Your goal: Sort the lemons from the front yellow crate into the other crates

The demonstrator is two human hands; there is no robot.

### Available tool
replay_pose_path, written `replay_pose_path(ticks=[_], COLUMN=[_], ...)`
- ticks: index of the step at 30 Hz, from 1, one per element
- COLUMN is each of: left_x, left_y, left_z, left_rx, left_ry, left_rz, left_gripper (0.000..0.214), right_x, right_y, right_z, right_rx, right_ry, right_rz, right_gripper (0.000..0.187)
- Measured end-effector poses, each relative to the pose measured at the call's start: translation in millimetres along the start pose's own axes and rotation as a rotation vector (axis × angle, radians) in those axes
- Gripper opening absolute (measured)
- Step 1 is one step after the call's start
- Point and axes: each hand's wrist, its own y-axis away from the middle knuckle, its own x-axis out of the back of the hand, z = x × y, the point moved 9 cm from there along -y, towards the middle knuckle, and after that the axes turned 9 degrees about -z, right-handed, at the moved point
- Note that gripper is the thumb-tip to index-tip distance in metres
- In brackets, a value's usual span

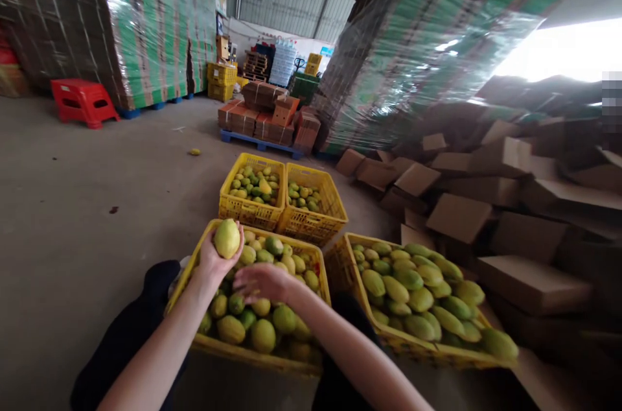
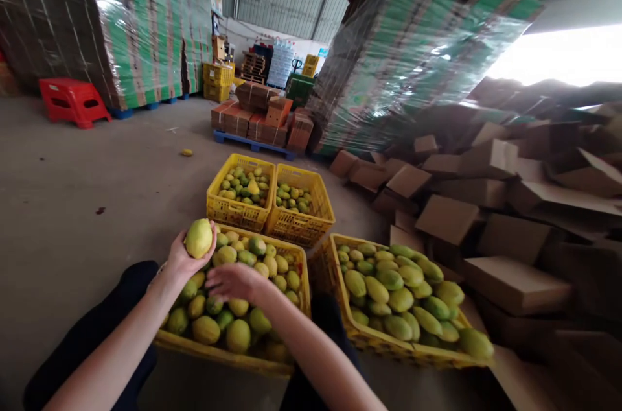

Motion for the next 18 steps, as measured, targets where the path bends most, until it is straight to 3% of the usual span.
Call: replay_pose_path(ticks=[2, 3, 5, 10, 14, 18], left_x=[4.9, 8.4, 17.8, 58.7, 103.2, 141.1], left_y=[-3.4, -4.6, -5.5, 0.2, 12.1, 29.9], left_z=[-2.6, -4.2, -8.2, -32.5, -70.9, -91.8], left_rx=[-0.013, -0.019, -0.028, 0.068, 0.355, 0.562], left_ry=[-0.007, -0.014, -0.041, -0.276, -0.458, -0.597], left_rz=[0.002, 0.012, 0.048, 0.154, 0.217, 0.284], left_gripper=[0.037, 0.037, 0.037, 0.038, 0.041, 0.043], right_x=[13.9, 26.8, 52.2, 78.2, 83.7, 81.8], right_y=[12.7, 18.6, 22.4, 30.0, 55.7, 78.5], right_z=[51.5, 66.4, 69.9, 5.5, -52.0, -63.9], right_rx=[-0.335, -0.403, -0.331, -0.041, 0.167, 0.190], right_ry=[0.043, 0.018, -0.056, -0.167, -0.274, -0.361], right_rz=[-0.074, -0.027, 0.112, 0.225, 0.293, 0.350], right_gripper=[0.020, 0.017, 0.013, 0.004, 0.005, 0.009])
